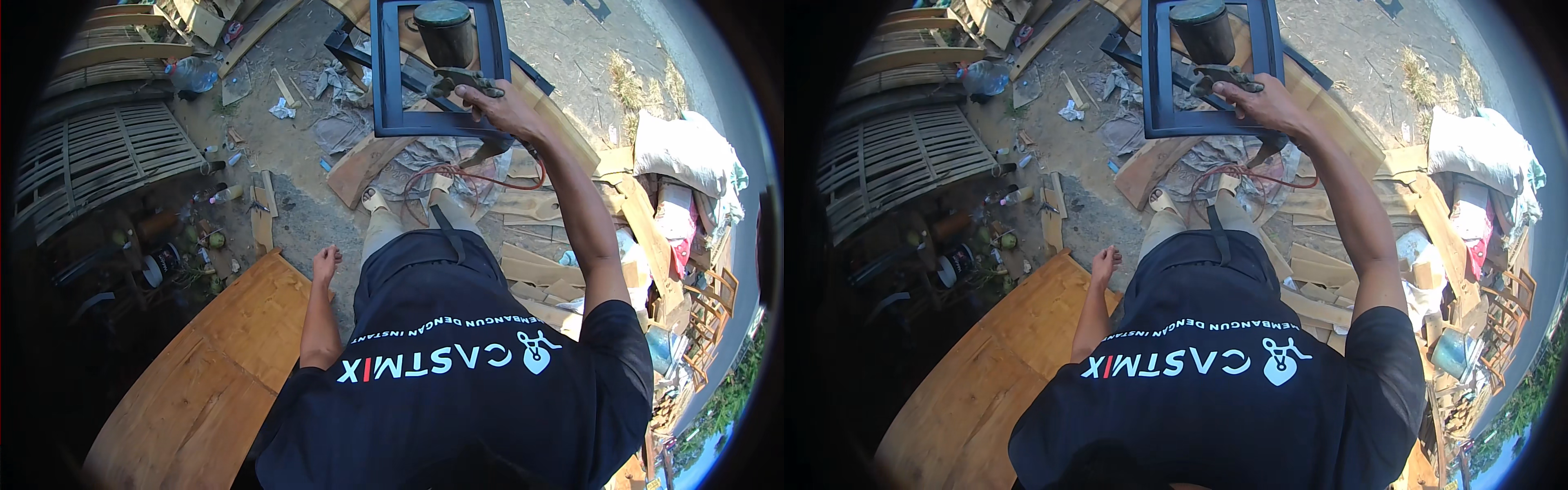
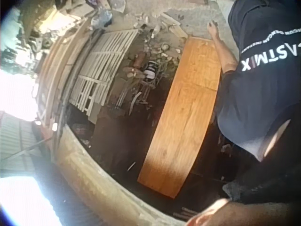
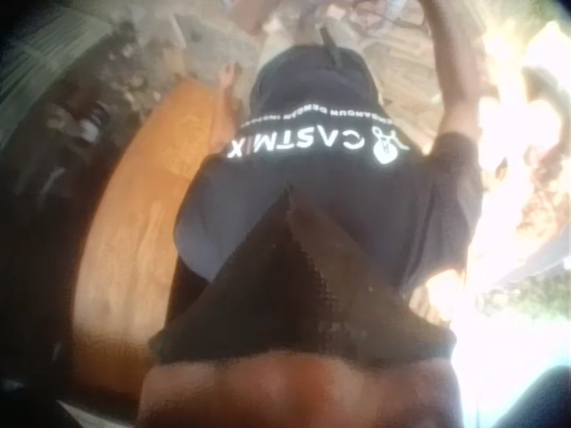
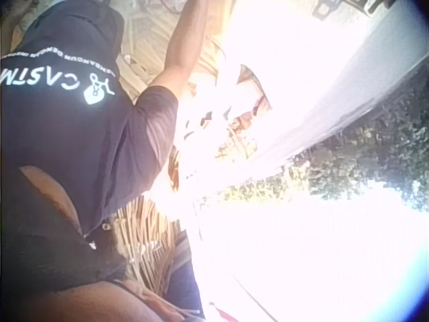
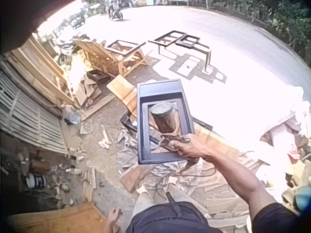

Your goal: The person sprays a dark finish onto window frames using a spray gun. The person moves around the frames to coat different sides and edges in an outdoor workshop.

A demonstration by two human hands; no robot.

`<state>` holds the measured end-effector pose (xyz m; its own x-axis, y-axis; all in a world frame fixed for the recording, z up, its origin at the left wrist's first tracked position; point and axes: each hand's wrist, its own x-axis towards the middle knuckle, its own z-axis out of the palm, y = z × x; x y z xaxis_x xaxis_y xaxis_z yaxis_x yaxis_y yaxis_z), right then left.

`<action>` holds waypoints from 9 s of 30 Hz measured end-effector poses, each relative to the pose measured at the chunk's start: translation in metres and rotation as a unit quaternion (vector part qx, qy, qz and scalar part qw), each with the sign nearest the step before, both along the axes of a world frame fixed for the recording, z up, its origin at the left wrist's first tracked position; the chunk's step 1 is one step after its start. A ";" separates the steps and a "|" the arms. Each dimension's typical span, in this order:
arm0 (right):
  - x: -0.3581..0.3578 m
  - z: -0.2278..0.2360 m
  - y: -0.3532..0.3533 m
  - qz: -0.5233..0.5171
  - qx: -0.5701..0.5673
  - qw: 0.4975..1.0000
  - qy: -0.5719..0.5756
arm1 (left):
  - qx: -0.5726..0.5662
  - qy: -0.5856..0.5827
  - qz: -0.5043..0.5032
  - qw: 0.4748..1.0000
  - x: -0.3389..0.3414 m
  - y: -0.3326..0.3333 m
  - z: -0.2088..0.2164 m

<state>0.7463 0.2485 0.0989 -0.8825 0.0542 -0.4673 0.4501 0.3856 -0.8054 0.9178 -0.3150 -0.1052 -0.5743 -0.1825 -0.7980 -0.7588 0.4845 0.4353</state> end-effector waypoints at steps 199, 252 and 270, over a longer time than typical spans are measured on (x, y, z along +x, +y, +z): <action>0.236 -0.108 -0.206 -0.647 0.057 0.726 0.226 | -0.007 -0.001 -0.444 0.896 -0.223 -0.149 0.010; 0.271 -0.088 -0.168 -0.613 0.045 0.772 0.164 | -0.004 0.019 -0.439 0.898 -0.189 -0.088 0.001; 0.180 -0.077 -0.335 -0.493 -0.087 0.839 0.213 | -0.005 0.022 -0.419 0.908 -0.235 -0.175 -0.006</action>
<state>0.9259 -0.0867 0.0215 -0.5372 0.8200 -0.1972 0.1375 -0.1456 -0.9797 0.6826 -0.4896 -0.1116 -0.5461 0.3273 -0.7711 -0.1030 0.8873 0.4495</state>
